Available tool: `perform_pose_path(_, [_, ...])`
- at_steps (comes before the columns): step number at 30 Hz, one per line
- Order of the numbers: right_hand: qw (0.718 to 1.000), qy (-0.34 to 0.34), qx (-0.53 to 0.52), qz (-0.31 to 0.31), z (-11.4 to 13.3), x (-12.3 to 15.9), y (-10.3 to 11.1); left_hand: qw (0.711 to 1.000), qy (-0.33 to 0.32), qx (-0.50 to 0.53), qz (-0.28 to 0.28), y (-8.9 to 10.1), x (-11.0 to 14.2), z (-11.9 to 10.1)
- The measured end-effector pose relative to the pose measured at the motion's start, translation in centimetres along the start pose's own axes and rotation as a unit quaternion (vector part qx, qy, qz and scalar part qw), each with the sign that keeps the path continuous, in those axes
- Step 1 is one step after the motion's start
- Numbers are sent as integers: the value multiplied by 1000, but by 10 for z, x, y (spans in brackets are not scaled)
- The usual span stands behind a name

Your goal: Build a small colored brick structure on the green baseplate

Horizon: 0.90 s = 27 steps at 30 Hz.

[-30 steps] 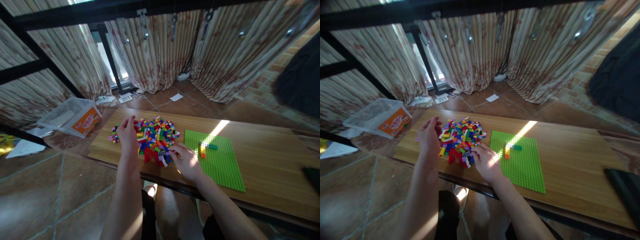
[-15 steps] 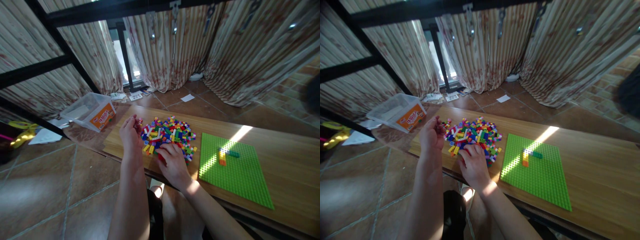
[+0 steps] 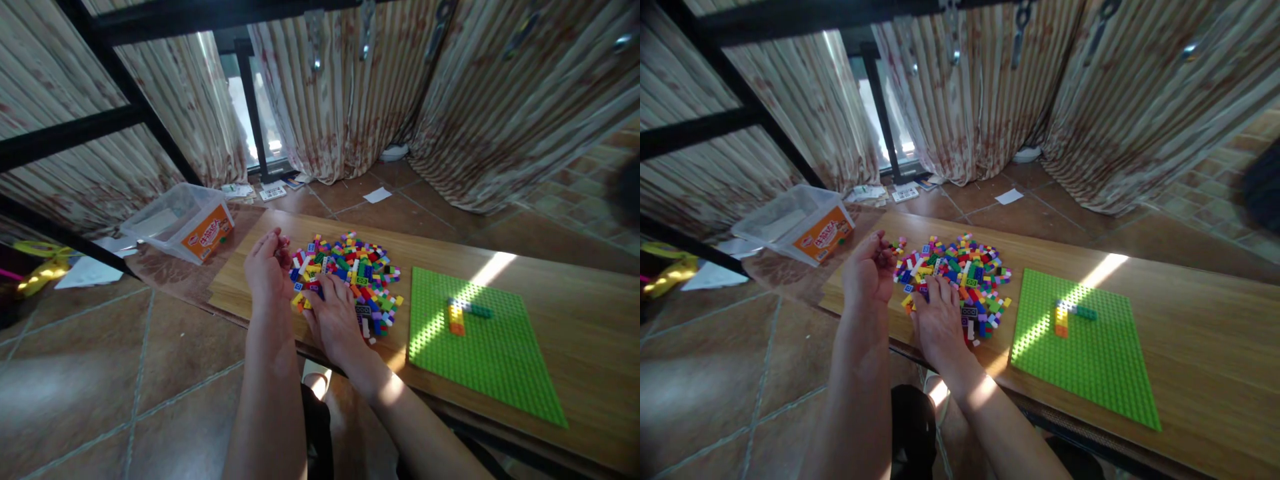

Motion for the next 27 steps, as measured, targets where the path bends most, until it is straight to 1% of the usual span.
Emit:
perform_pose_path(4, [1000,-7,3,-3,-5,0,1,1000,-12,-19,8,0,-1,-1])
perform_pose_path(7, [1000,-5,5,-11,-10,-1,1,1000,-4,-25,16,-4,1,0])
perform_pose_path(11, [999,1,-27,-42,-11,-3,6,999,3,-32,18,-9,4,2])
perform_pose_path(14, [993,1,-88,-84,-9,-4,19,998,-7,-52,22,-11,5,3])
perform_pose_path(18, [977,-25,-180,-111,-15,-1,43,997,-31,-68,26,-14,5,3])
perform_pose_path(21, [967,-64,-205,-138,-35,10,68,995,-31,-80,44,-20,9,9])
perform_pose_path(24, [958,-106,-188,-190,-70,30,97,991,-25,-113,71,-33,20,23])
perform_pose_path(25, [953,-120,-179,-214,-84,40,108,987,-20,-132,91,-39,26,31])
perform_pose_path(27, [948,-157,-147,-235,-113,59,126,971,-4,-181,156,-54,41,51])
Point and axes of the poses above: each hand's wrist, its own x-axis away from the middle knuckle, its own y-axis out of the back of the hand, z = x × y, the point moved 5 cm from there along -x, towards the middle knuckle
